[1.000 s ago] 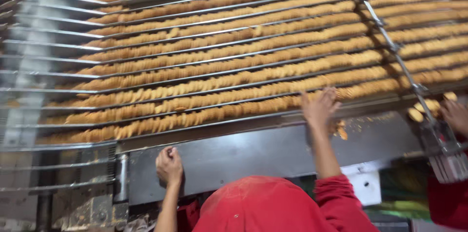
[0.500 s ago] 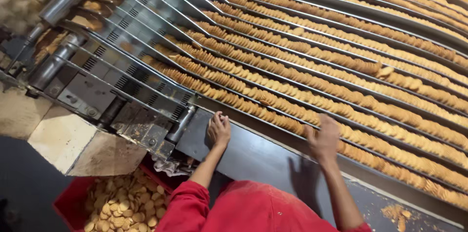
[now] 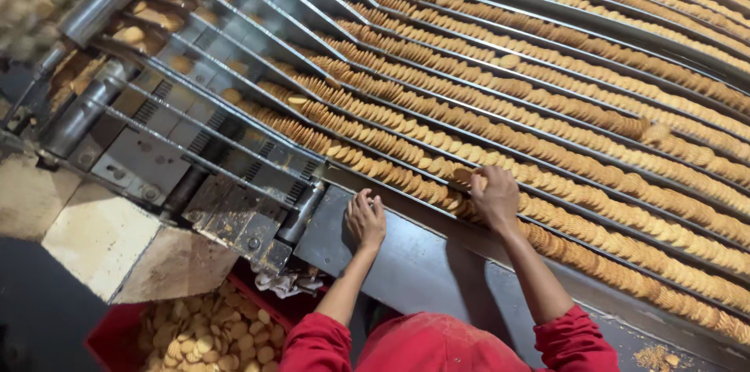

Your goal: The person organizes and groups biscuits on a moving conveyor belt by hand, occasionally moving broken pieces aside and stacking whole biscuits into rows.

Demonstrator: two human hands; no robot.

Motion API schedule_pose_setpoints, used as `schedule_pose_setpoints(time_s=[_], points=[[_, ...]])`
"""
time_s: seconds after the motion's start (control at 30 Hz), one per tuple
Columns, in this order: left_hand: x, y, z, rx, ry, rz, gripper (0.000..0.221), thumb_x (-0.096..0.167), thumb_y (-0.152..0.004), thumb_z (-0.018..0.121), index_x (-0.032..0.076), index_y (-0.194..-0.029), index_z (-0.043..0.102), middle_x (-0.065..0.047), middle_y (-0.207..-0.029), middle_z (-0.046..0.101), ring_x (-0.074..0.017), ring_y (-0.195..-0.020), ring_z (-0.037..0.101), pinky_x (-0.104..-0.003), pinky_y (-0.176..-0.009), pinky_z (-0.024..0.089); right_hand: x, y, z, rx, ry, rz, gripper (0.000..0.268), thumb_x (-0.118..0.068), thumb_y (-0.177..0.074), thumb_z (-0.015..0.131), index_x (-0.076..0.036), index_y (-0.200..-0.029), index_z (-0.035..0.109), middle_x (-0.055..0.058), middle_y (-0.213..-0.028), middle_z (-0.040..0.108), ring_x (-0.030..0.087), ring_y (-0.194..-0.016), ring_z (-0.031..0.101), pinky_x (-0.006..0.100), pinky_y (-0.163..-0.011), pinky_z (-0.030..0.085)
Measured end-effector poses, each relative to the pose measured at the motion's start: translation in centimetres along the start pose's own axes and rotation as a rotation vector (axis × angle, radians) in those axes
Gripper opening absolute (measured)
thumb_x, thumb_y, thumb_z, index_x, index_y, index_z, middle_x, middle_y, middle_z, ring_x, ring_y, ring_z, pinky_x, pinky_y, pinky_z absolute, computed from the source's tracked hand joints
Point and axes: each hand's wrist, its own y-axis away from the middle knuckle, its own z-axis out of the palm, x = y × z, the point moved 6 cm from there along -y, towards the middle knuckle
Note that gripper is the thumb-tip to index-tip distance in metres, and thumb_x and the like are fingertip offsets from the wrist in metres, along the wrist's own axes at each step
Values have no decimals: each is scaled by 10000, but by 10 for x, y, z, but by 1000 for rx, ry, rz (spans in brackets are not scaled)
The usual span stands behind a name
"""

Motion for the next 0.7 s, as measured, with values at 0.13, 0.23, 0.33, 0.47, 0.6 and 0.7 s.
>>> schedule_pose_setpoints(time_s=[0.13,0.23,0.33,0.47,0.6,0.7], points=[[-2,-9,-5,-23,-11,4,225,287,-964,619,137,-1132,622,-47,-949,658,-290,-967,626,-471,-848,471,-4,-18,9,-10,-17,87,283,-381,-971,619,-141,-1011,765,50,-817,737,169,-694,635,362,-638,515],[-8,-16,-7,-58,0,-3,223,285,-964,619,134,-1129,627,-43,-936,658,-290,-954,623,-481,-849,469,-18,-36,41,-151,-1,136,304,-372,-1007,577,-124,-1011,754,27,-703,706,129,-502,546,333,-447,456],[-15,-21,-8,-86,6,-10,223,285,-971,614,133,-1133,627,-43,-934,656,-287,-952,623,-477,-845,467,-35,-50,76,-284,-45,212,292,-341,-1014,542,-144,-991,756,1,-705,706,126,-455,497,326,-404,392],[-24,-28,-9,-103,-4,-22,232,293,-971,612,131,-1135,628,-46,-933,661,-293,-963,625,-482,-864,467,-49,-60,120,-403,229,177,351,-393,-1041,559,-137,-913,762,77,-646,700,161,-485,480,338,-436,383],[-31,-34,-9,-96,7,-16,245,295,-966,610,123,-1140,626,-53,-969,678,-301,-985,626,-486,-869,460,-38,-59,153,-364,302,119,269,-270,-936,630,-96,-770,748,109,-672,668,241,-561,590,424,-506,436],[-39,-38,-10,-110,4,-26,247,299,-971,610,123,-1143,627,-58,-983,682,-304,-991,622,-483,-876,461,-37,-51,163,-256,296,26,216,-219,-897,651,-69,-753,709,145,-731,657,328,-662,645,502,-549,468]])
